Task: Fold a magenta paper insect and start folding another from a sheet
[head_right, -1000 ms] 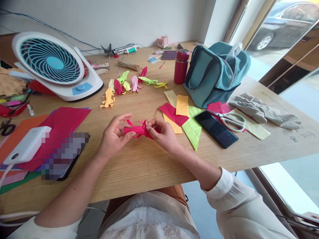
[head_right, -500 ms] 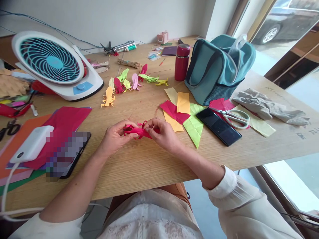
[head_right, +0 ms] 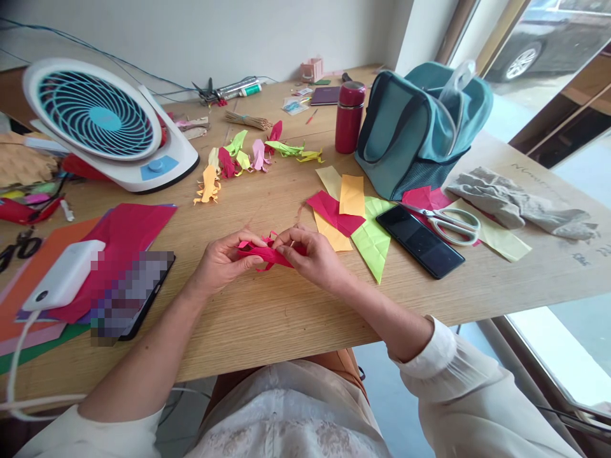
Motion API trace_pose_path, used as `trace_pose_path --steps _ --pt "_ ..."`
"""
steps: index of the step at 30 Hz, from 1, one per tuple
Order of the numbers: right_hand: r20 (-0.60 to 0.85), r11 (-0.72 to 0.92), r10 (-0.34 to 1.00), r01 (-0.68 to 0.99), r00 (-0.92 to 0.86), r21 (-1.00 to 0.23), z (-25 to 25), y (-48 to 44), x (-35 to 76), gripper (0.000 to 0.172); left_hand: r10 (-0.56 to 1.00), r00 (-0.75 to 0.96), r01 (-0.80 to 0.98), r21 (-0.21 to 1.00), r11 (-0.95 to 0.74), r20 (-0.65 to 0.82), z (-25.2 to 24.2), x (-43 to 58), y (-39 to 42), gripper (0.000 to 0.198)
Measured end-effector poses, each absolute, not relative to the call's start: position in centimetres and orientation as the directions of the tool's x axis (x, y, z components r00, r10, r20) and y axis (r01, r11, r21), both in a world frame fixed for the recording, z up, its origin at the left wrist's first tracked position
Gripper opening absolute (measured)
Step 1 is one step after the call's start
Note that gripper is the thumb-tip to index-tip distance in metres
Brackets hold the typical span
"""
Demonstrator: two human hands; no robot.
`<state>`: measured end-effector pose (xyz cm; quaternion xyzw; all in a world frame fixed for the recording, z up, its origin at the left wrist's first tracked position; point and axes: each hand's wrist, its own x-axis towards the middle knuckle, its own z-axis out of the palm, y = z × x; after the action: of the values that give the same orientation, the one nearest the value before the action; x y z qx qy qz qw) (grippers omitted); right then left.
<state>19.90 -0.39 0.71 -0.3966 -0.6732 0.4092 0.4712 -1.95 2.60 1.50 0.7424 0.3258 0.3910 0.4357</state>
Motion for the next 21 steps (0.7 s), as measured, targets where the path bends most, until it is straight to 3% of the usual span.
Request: trace_pose_path --steps 6,16,21 --pt "0.252 0.28 0.943 0.109 -0.219 -0.954 0.41 -0.42 19.79 0.008 0.823 0.512 0.122 0.928 -0.353 0.246 1.58 -1.99 2.5 0.021" --pt "0.291 0.337 0.93 0.205 -0.224 -0.919 0.85 -0.52 19.91 0.006 0.844 0.525 0.1 0.977 -0.189 0.11 1.69 -1.7 2.26 0.023" --pt "0.294 0.356 0.913 0.198 -0.282 -0.913 1.13 -0.37 20.11 0.006 0.835 0.536 0.078 0.978 -0.195 0.124 1.61 -1.72 2.28 0.02"
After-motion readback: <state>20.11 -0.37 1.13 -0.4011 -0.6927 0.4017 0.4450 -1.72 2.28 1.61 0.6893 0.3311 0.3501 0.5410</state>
